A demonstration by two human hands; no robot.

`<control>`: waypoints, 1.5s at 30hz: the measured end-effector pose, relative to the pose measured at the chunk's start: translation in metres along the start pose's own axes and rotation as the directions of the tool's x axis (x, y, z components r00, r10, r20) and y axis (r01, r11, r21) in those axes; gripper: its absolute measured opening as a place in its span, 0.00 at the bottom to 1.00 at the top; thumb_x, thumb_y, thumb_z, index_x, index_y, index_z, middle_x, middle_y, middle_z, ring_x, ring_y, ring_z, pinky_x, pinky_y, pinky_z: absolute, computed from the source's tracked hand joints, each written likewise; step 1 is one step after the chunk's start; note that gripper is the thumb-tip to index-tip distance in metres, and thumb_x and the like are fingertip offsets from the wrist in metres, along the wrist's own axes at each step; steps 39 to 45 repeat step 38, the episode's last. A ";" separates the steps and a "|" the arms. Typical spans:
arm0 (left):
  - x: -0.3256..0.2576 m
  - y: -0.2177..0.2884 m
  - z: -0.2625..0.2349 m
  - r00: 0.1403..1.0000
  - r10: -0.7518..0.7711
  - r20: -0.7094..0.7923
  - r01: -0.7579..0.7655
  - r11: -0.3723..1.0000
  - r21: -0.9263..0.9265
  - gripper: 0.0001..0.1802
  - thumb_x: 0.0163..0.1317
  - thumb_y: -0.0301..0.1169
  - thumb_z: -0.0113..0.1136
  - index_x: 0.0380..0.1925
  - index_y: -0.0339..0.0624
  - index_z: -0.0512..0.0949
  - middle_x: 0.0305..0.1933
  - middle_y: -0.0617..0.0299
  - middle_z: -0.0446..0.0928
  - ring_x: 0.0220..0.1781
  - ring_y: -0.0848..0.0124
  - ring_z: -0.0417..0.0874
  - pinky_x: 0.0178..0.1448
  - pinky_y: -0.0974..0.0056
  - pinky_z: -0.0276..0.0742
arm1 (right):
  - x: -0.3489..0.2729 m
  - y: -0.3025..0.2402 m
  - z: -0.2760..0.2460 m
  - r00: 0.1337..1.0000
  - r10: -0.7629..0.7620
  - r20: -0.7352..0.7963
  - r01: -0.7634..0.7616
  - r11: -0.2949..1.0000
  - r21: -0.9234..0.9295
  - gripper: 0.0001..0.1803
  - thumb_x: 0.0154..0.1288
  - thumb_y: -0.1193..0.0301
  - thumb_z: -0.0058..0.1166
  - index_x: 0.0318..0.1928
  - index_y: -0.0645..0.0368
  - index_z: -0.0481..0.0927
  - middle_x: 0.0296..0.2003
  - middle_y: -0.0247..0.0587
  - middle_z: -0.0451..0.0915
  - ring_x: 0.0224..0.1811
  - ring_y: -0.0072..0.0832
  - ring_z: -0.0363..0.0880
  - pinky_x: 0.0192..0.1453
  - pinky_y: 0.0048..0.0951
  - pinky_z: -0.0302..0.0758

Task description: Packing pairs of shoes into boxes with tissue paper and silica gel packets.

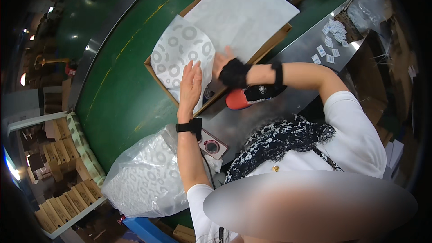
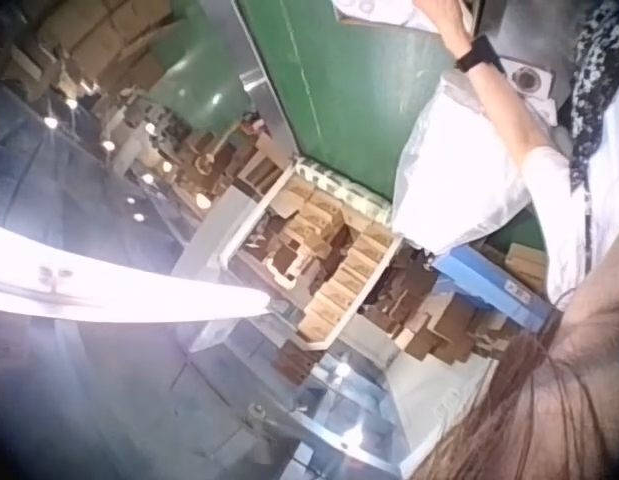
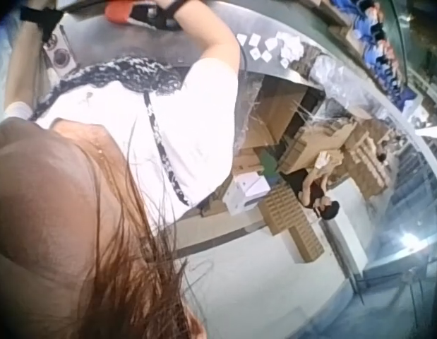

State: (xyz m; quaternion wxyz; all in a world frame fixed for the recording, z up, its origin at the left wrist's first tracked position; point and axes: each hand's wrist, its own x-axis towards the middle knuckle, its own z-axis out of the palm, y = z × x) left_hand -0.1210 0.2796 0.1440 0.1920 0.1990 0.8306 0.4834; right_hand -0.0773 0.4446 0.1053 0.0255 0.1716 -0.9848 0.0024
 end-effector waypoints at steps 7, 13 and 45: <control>0.002 -0.026 0.018 0.979 -0.175 0.103 0.056 0.718 0.694 0.24 0.53 0.48 0.51 0.45 0.46 0.73 0.60 0.50 0.57 0.62 0.54 0.55 0.56 0.35 0.48 | -0.085 0.093 -0.032 0.817 0.165 -0.553 0.032 0.944 0.329 0.04 0.50 0.71 0.51 0.26 0.57 0.73 0.27 0.37 0.75 0.34 0.31 0.74 0.41 0.33 0.64; -0.024 0.018 0.022 0.910 -0.242 0.338 0.197 0.967 0.163 0.30 0.45 0.44 0.62 0.47 0.41 0.70 0.55 0.48 0.63 0.54 0.55 0.67 0.55 0.58 0.62 | -0.173 0.109 0.002 0.749 0.587 0.308 -0.613 0.437 0.658 0.15 0.56 0.59 0.50 0.32 0.59 0.76 0.26 0.41 0.75 0.29 0.32 0.74 0.34 0.28 0.70; 0.031 -0.061 -0.014 0.867 -0.494 -0.068 0.193 0.458 -0.868 0.27 0.55 0.47 0.54 0.46 0.37 0.66 0.43 0.57 0.71 0.44 0.67 0.72 0.44 0.53 0.71 | -0.073 0.016 0.002 0.741 0.107 0.663 -0.539 -0.495 0.682 0.37 0.51 0.52 0.54 0.58 0.57 0.60 0.43 0.35 0.74 0.43 0.24 0.72 0.38 0.26 0.70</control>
